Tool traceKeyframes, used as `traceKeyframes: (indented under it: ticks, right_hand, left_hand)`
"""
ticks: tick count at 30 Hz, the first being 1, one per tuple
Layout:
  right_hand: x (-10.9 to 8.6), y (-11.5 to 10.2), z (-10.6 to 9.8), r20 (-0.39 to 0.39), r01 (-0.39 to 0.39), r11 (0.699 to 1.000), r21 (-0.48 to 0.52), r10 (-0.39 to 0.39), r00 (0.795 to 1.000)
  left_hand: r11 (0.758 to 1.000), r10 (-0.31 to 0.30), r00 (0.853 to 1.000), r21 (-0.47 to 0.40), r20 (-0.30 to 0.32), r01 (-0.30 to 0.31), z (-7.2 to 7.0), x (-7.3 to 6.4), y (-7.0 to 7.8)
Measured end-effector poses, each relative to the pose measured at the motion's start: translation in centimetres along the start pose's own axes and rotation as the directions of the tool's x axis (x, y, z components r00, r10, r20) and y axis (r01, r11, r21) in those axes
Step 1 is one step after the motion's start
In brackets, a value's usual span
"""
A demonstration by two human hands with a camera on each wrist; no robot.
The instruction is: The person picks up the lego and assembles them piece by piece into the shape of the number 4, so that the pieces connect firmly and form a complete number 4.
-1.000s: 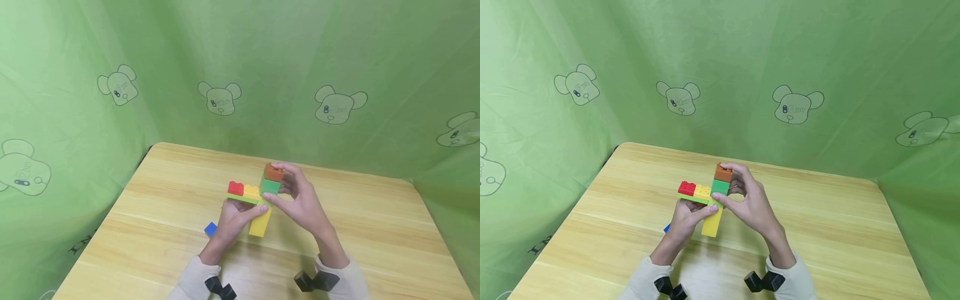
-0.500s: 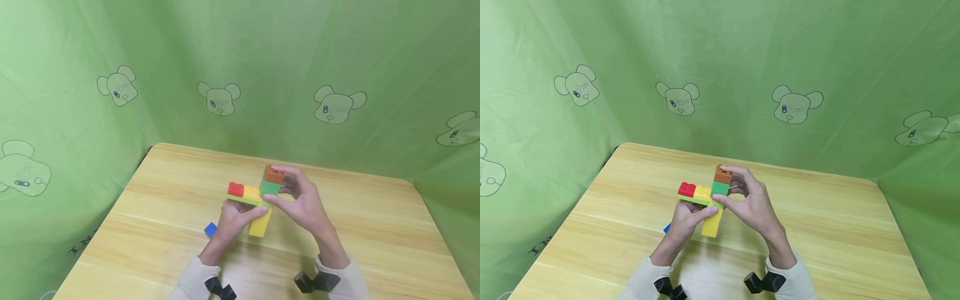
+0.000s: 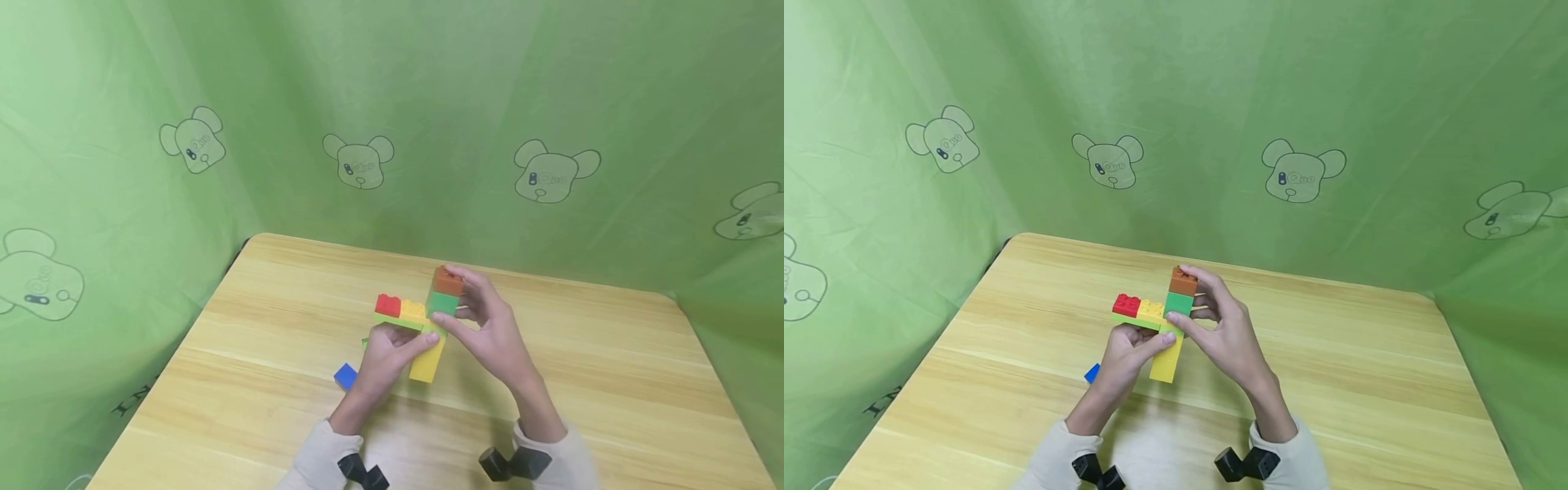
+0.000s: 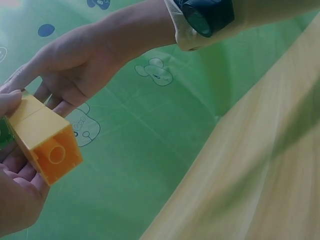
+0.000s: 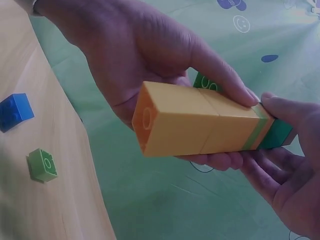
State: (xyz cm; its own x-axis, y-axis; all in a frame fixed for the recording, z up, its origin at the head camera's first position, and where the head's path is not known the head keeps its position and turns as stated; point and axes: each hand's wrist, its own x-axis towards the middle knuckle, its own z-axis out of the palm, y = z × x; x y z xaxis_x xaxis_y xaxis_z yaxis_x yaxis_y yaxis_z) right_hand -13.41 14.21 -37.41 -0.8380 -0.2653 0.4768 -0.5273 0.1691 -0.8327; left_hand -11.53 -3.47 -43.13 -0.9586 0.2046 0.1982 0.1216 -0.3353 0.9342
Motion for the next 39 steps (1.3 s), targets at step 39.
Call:
traceKeyframes:
  ticks: [39]
  right_hand:
    - [-0.7,0.7,-0.8,-0.039,-0.048,0.993,0.104,0.052,0.998]
  left_hand:
    - [0.800,0.114,0.991,0.598,-0.073,-0.048,-6.9,0.2,-1.0]
